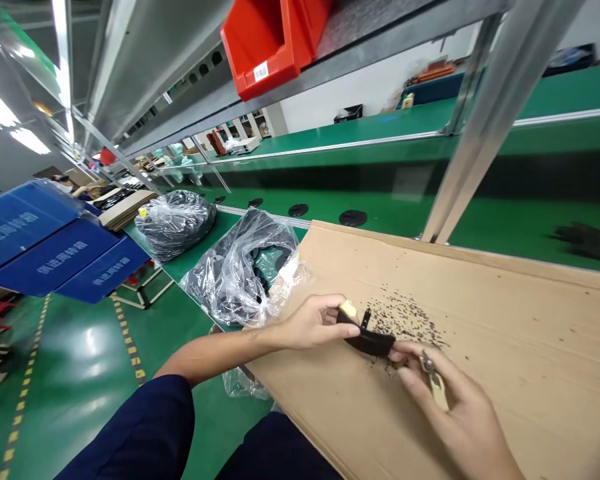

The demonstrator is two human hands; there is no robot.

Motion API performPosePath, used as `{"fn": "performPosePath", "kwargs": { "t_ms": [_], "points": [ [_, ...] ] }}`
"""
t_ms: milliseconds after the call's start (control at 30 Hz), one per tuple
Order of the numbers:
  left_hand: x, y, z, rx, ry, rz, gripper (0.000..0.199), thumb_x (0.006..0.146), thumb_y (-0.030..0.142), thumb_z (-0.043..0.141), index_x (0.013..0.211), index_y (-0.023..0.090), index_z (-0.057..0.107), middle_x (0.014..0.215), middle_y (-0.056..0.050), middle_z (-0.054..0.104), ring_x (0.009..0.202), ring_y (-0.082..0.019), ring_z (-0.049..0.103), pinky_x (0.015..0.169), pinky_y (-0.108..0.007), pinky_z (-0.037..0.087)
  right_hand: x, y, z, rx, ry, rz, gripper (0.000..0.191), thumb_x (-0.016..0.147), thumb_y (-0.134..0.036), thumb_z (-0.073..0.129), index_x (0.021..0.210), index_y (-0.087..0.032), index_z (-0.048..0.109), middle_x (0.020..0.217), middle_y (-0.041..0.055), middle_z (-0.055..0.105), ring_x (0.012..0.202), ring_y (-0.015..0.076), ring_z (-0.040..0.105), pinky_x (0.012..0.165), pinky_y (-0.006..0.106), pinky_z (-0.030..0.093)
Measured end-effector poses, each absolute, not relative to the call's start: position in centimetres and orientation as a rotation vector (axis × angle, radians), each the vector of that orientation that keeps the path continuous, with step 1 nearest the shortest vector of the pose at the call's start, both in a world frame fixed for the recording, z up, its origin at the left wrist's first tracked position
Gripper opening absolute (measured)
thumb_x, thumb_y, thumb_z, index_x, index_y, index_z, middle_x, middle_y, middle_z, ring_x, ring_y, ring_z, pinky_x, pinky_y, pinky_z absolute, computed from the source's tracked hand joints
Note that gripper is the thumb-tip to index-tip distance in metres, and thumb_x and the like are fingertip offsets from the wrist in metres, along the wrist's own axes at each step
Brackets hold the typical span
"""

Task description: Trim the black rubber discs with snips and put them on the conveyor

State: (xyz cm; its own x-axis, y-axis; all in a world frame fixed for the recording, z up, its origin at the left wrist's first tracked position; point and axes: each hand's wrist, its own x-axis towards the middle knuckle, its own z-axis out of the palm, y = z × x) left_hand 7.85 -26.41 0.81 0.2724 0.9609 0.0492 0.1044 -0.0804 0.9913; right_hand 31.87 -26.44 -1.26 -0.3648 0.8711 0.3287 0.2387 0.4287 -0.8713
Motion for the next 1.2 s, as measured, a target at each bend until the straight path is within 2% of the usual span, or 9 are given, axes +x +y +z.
{"fn": "performPosePath", "kwargs": {
  "t_ms": [267, 367, 533, 667, 767, 867, 1000, 1067, 1200],
  "points": [
    [6.2, -27.6, 2.2, 1.954, 1.199, 0.661, 0.038, 0.096, 0.049, 0.06, 0.101, 0.012, 0.069, 0.097, -0.011, 0.073, 0.091, -0.02, 0.071, 0.084, -0.03, 0.057, 31.9, -27.0, -0.6, -1.008, -1.843, 0.964, 0.033, 0.095, -0.054, 0.057, 0.088, -0.023, 0.066, 0.073, 0.0025, 0.067, 0.062, 0.0177, 0.06, 0.059, 0.027, 0.049],
    [1.8, -25.3, 3.3, 2.05, 1.631, 0.547, 0.028, 0.098, 0.036, 0.056, 0.088, 0.013, 0.069, 0.089, -0.008, 0.072, 0.087, -0.019, 0.068, 0.086, -0.03, 0.054, 32.2, -26.7, -0.8, -1.125, -1.747, 0.904, 0.038, 0.094, -0.058, 0.056, 0.08, -0.023, 0.06, 0.066, -0.0002, 0.058, 0.058, 0.016, 0.053, 0.056, 0.026, 0.044],
    [-5.4, -20.4, 3.4, 1.993, 2.264, 0.325, 0.019, 0.096, 0.014, 0.05, 0.102, 0.007, 0.067, 0.108, -0.017, 0.069, 0.107, -0.028, 0.065, 0.099, -0.043, 0.05, 32.0, -26.7, -0.8, -1.153, -1.697, 0.892, 0.039, 0.095, -0.058, 0.054, 0.079, -0.023, 0.057, 0.067, -0.0007, 0.056, 0.06, 0.0158, 0.051, 0.057, 0.026, 0.042],
    [-7.6, -18.5, 2.7, 1.925, 2.504, 0.203, 0.025, 0.097, 0.028, 0.061, 0.114, 0.01, 0.064, 0.12, -0.013, 0.066, 0.115, -0.026, 0.062, 0.103, -0.049, 0.05, 31.9, -26.8, -0.9, -1.126, -1.708, 0.884, 0.039, 0.095, -0.057, 0.055, 0.078, -0.023, 0.056, 0.063, -0.0021, 0.051, 0.058, 0.015, 0.048, 0.055, 0.026, 0.04],
    [-7.9, -18.7, 2.8, 1.929, 2.555, 0.195, 0.021, 0.097, 0.028, 0.061, 0.104, 0.009, 0.068, 0.111, -0.013, 0.069, 0.108, -0.025, 0.066, 0.097, -0.043, 0.053, 32.1, -26.8, -1.2, -1.128, -1.701, 0.873, 0.038, 0.095, -0.056, 0.056, 0.078, -0.023, 0.056, 0.064, -0.0019, 0.052, 0.058, 0.0152, 0.05, 0.056, 0.026, 0.041],
    [-7.6, -20.5, 3.6, 1.976, 2.542, 0.291, 0.017, 0.094, 0.018, 0.056, 0.092, 0.009, 0.071, 0.093, -0.014, 0.071, 0.099, -0.026, 0.07, 0.086, -0.034, 0.053, 32.2, -26.5, -1.5, -1.137, -1.671, 0.87, 0.037, 0.093, -0.057, 0.058, 0.079, -0.023, 0.059, 0.066, -0.0012, 0.056, 0.06, 0.0155, 0.052, 0.057, 0.025, 0.042],
    [-5.8, -24.4, 4.2, 2.017, 2.416, 0.486, 0.026, 0.097, 0.029, 0.052, 0.093, 0.013, 0.073, 0.068, -0.004, 0.068, 0.072, -0.019, 0.07, 0.068, -0.026, 0.053, 32.1, -26.6, -1.6, -1.148, -1.623, 0.957, 0.039, 0.091, -0.059, 0.06, 0.075, -0.023, 0.057, 0.067, -0.0009, 0.057, 0.06, 0.0152, 0.053, 0.056, 0.024, 0.043],
    [-4.0, -25.9, 4.1, 1.971, 2.19, 0.766, 0.033, 0.099, 0.038, 0.051, 0.099, 0.013, 0.073, 0.069, -0.003, 0.07, 0.066, -0.016, 0.07, 0.066, -0.025, 0.055, 32.0, -26.8, -1.4, -1.159, -1.602, 1.013, 0.041, 0.09, -0.06, 0.061, 0.072, -0.023, 0.055, 0.065, -0.0015, 0.053, 0.06, 0.0149, 0.05, 0.055, 0.024, 0.042],
    [0.8, -26.8, 3.2, 1.652, 1.464, 1.401, 0.033, 0.089, 0.043, 0.07, 0.105, 0.015, 0.075, 0.089, -0.008, 0.076, 0.078, -0.019, 0.074, 0.075, -0.028, 0.059, 31.8, -27.0, -0.9, -1.17, -1.579, 1.126, 0.043, 0.09, -0.06, 0.061, 0.072, -0.022, 0.053, 0.063, -0.0025, 0.048, 0.058, 0.0146, 0.045, 0.055, 0.026, 0.039]
  ]
}}
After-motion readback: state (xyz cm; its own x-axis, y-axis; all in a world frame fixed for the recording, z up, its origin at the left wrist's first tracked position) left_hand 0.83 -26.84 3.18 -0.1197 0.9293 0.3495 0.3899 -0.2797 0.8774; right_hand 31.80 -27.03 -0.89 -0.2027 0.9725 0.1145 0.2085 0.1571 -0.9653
